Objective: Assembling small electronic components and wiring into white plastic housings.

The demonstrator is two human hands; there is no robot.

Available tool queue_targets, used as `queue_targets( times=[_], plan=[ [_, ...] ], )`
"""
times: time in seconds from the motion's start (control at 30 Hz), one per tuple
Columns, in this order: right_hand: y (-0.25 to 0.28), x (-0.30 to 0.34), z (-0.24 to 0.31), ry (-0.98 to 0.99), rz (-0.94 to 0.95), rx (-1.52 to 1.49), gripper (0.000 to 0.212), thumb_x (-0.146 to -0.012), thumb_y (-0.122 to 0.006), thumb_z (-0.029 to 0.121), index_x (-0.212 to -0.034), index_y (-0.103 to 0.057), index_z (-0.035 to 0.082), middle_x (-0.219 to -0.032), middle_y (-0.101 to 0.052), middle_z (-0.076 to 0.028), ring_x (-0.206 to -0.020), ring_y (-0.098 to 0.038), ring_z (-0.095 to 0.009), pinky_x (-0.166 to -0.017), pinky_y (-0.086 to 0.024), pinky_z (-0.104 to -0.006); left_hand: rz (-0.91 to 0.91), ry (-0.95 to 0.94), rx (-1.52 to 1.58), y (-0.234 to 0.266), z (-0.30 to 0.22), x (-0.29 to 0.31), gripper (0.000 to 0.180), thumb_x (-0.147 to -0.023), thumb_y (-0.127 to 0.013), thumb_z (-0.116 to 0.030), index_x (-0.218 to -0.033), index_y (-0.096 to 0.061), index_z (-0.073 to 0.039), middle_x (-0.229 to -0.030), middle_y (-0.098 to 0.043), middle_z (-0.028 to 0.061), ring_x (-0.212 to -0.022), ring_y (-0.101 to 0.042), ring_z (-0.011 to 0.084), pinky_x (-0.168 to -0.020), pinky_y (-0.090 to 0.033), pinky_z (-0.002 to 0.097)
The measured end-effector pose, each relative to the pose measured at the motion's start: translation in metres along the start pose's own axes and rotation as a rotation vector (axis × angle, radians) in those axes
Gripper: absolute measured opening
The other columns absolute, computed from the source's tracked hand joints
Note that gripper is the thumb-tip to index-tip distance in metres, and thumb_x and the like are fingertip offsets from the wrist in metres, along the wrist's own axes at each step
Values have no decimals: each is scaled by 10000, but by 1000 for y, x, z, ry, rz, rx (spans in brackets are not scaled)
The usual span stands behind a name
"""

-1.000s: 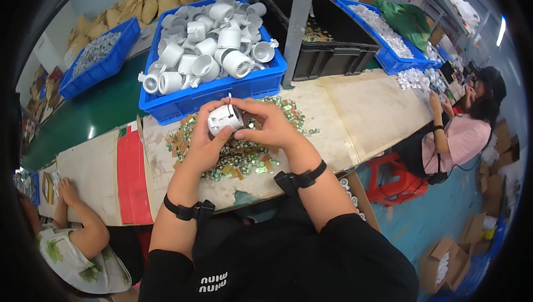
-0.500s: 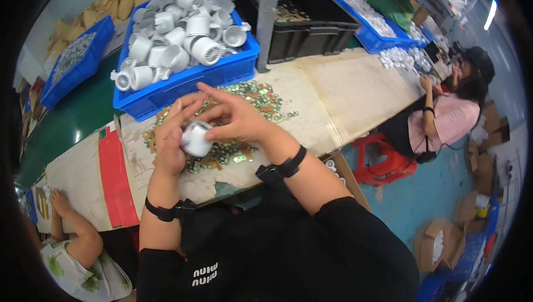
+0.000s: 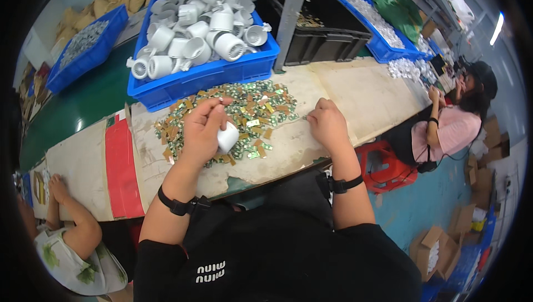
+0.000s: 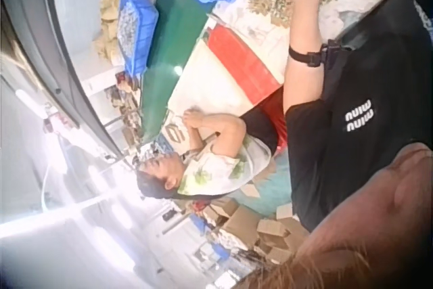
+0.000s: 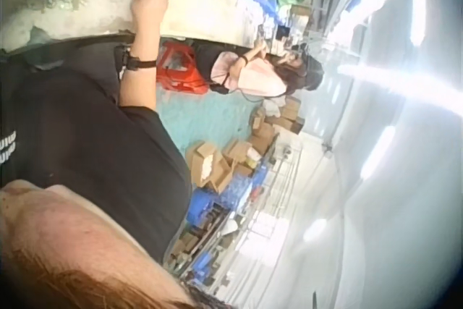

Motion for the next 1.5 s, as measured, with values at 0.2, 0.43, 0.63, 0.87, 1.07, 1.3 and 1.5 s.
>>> queue_targets(
  times=[0.2,0.43,0.63,0.87,1.07,1.3,1.5],
  plan=[
    [0,-17,14,-119,77,-253,106,-922,-743,115,-938,-723,13,-864,-704,-84,-746,-662,-194,-698,-537,-341,-60,18,23,7,1,-4,148,-1061,-581,-130,-1111,-616,5,-739,-594,-4,-669,-505,55,-632,-419,245],
    [-27,-61,129,-97,90,-1348,127,-1030,-661,105,-1100,-633,3,-900,-740,-51,-699,-613,-57,-633,-503,-219,-120,-195,-478,4,-35,1,109,-940,-727,-137,-992,-745,-43,-780,-741,65,-668,-678,117,-626,-524,288],
    [-51,-62,144,6,1,-1495,94,-1011,-658,53,-1088,-651,-1,-1034,-741,-96,-725,-619,-58,-625,-506,-212,-198,-378,-680,6,-54,2,73,-851,-767,-96,-910,-758,-53,-819,-760,116,-709,-743,249,-657,-573,342],
    [-68,-54,141,25,28,-1596,110,-958,-704,-27,-1062,-671,-9,-1004,-640,-6,-873,-615,-57,-719,-496,-213,-239,-355,-700,11,-50,1,65,-841,-758,-89,-895,-740,-57,-838,-756,117,-722,-734,277,-658,-571,363],
    [-68,-50,143,21,77,-1512,126,-940,-711,-19,-1064,-691,-7,-937,-664,8,-821,-619,-45,-702,-494,-208,-253,-378,-729,11,-46,1,66,-851,-739,-60,-906,-707,-43,-797,-715,93,-679,-694,212,-623,-534,327],
    [-34,-48,155,189,-87,-1050,84,-980,-664,56,-976,-715,-11,-742,-695,-47,-640,-631,-98,-587,-488,-259,-202,-488,-866,7,-54,-1,67,-841,-731,-56,-891,-687,-50,-809,-694,112,-709,-697,298,-637,-554,380],
    [-50,-48,149,117,42,-1051,174,-1042,-596,96,-947,-698,-8,-688,-663,-51,-599,-626,-122,-559,-487,-289,-166,-500,-779,9,-54,-5,70,-838,-731,-55,-879,-678,-38,-800,-671,117,-708,-689,308,-627,-545,383]
  ],
)
Point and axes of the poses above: each hand's wrist, its own x-axis away from the middle knuckle, its own y-axis out of the back of the hand, z = x × y, the point moved 9 cm from there along -x, towards the middle knuckle
